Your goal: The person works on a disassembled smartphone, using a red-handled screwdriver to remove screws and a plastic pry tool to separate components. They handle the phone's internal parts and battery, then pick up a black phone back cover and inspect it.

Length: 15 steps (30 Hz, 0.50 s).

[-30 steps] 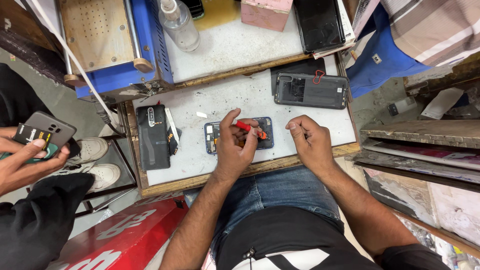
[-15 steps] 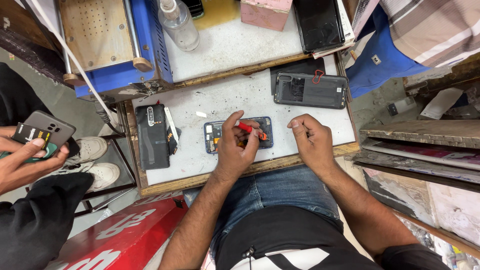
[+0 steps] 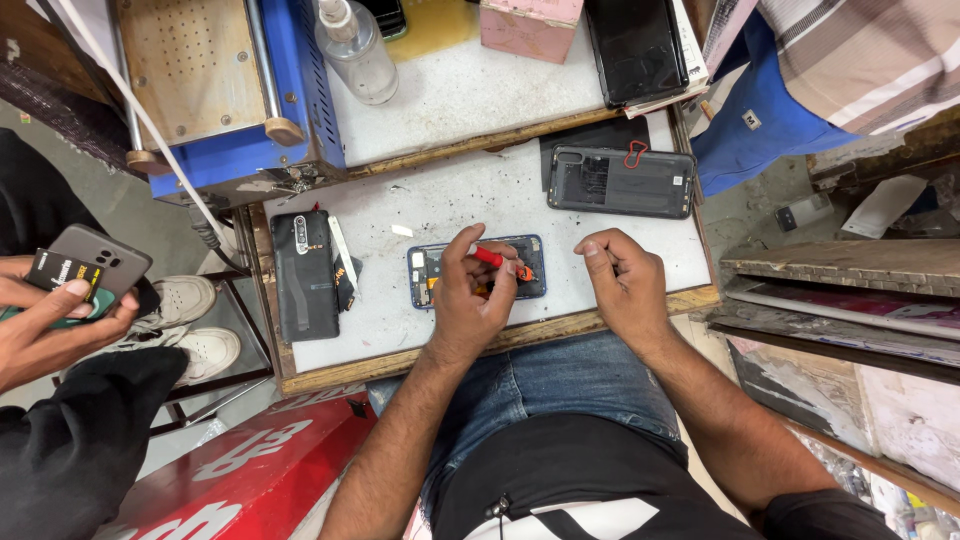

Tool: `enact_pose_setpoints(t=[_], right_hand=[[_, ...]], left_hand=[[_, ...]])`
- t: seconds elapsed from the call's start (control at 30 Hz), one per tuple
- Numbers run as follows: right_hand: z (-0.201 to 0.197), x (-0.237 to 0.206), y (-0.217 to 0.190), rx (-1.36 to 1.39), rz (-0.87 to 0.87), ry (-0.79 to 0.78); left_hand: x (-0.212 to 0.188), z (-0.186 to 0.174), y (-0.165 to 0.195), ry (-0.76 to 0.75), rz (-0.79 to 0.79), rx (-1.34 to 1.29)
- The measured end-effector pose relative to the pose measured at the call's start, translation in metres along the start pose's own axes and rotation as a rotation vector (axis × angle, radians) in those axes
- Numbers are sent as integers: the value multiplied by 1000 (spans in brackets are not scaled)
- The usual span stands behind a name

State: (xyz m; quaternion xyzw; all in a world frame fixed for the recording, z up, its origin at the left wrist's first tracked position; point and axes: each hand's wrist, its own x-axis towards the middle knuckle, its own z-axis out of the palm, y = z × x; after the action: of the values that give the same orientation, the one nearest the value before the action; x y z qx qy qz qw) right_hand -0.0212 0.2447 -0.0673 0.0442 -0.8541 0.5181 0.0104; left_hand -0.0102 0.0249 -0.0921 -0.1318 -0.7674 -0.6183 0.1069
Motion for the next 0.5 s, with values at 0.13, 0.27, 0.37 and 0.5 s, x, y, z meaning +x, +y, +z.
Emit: enact_pose_setpoints(t=[0.13, 0.27, 0.37, 0.5], right_hand=[[0, 0, -2, 5, -19, 17], [0, 0, -2, 20, -6, 17], [0, 0, -1, 21, -9, 21], [1, 0, 0, 34, -12, 23]], left_hand=[[0, 0, 0, -18, -12, 22], [0, 0, 0, -9, -9, 15], [0, 0, 0, -13, -23, 23], [0, 0, 1, -13, -11, 47]])
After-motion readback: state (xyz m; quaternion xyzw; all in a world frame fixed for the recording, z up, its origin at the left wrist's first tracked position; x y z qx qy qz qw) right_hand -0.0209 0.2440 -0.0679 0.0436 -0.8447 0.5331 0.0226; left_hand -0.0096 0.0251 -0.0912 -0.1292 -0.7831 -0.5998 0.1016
